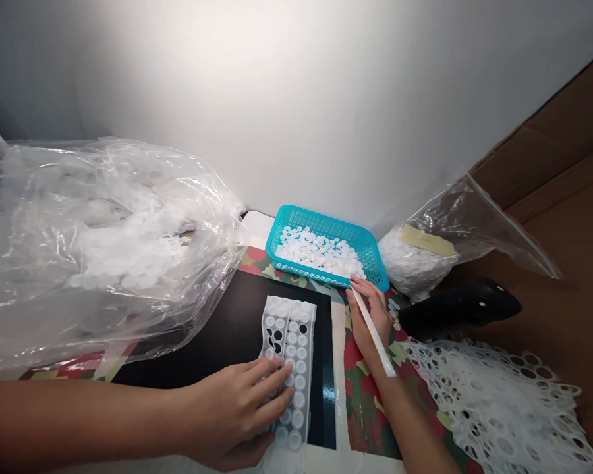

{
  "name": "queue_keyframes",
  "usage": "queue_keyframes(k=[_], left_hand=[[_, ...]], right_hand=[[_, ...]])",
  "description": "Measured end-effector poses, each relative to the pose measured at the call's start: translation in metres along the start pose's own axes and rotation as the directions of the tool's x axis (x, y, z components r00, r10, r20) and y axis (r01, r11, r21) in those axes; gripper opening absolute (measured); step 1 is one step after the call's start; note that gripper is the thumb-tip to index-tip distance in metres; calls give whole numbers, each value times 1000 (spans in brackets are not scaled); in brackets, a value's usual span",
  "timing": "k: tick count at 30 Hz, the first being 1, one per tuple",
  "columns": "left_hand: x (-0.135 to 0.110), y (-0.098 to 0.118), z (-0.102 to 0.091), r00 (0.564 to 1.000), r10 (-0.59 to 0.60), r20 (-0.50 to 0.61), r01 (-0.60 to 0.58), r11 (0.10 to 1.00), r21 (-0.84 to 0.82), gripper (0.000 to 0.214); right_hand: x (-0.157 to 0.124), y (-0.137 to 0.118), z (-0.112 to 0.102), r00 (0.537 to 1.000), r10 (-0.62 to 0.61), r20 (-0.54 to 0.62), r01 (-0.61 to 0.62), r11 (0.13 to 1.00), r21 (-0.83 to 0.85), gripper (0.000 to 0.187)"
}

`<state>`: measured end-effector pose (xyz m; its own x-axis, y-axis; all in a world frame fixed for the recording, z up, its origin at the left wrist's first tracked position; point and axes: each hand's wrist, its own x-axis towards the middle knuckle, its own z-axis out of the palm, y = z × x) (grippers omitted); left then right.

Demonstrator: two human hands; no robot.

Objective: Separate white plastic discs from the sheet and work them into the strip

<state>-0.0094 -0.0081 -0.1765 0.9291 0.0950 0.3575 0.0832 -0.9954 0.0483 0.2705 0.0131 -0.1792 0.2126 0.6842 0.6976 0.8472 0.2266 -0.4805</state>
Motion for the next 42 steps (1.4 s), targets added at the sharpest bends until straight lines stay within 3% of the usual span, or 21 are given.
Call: queue_keyframes(k=[42], left_hand=[[0,1,-1,1000,4,-11,-4,1000,12,43]], right_hand=[[-1,2,0,1000,2,19,-2,1000,-8,15]])
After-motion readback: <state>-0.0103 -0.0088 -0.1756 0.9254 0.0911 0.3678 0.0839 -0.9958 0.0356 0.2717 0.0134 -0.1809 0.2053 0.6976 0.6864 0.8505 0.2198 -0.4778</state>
